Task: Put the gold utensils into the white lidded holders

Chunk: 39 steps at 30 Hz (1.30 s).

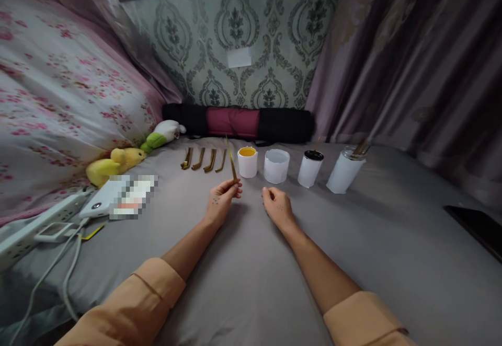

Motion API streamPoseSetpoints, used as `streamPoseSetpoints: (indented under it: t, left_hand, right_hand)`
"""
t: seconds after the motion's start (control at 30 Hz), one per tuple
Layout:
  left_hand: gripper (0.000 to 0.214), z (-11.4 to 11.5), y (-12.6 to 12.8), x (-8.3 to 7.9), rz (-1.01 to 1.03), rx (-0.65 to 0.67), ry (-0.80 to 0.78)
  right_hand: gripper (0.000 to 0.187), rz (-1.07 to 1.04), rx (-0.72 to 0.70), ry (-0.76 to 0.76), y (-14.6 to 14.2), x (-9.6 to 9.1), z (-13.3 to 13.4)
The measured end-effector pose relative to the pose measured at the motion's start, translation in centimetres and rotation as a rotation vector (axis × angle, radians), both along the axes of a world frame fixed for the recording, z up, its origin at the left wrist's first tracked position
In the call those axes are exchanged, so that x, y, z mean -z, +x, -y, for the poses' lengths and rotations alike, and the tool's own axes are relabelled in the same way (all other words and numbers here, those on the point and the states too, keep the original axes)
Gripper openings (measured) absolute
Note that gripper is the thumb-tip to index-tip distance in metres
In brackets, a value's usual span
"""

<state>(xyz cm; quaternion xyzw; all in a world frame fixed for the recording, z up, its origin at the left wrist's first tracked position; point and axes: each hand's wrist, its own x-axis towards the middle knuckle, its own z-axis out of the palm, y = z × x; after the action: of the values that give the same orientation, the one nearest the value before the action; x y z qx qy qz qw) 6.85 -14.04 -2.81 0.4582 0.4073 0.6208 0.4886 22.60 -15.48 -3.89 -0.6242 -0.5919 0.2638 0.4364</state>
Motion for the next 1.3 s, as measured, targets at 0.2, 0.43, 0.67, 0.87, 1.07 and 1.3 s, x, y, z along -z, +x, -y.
streamPoseSetpoints:
  t: [0.2, 0.43, 0.67, 0.87, 1.07, 1.3]
  left_hand:
    - [0.020, 0.5, 0.1, -0.2, -0.100, 0.015, 0.048]
    - [0.019, 0.7, 0.0, 0.0, -0.207, 0.033, 0.117]
    - [0.019, 1.1, 0.1, 0.1, -0.284, 0.067, 0.185]
    - [0.018, 1.3, 0.0, 0.0, -0.377, 0.084, 0.239]
    - [0.019, 1.3, -0.1, 0.1, -0.519, 0.052, 0.372]
    - [0.028, 1.1, -0.2, 0.8, -0.828, -0.007, 0.577]
  right_hand:
    - [0.041, -0.095, -0.031, -0.008, -0.2, -0.7, 0.3]
    - [0.044, -0.169, -0.024, 0.029, 0.0, -0.6, 0.3]
    - [0.042, -0.250, -0.026, 0.068, 0.1, -0.8, 0.3]
    - [0.041, -0.345, -0.049, 0.070, -0.2, -1.5, 0.6]
    - [0.037, -0.407, -0.078, 0.111, -0.4, -1.9, 0.7]
    - [0.030, -0.472, -0.113, 0.154, -0.5, -1.9, 0.8]
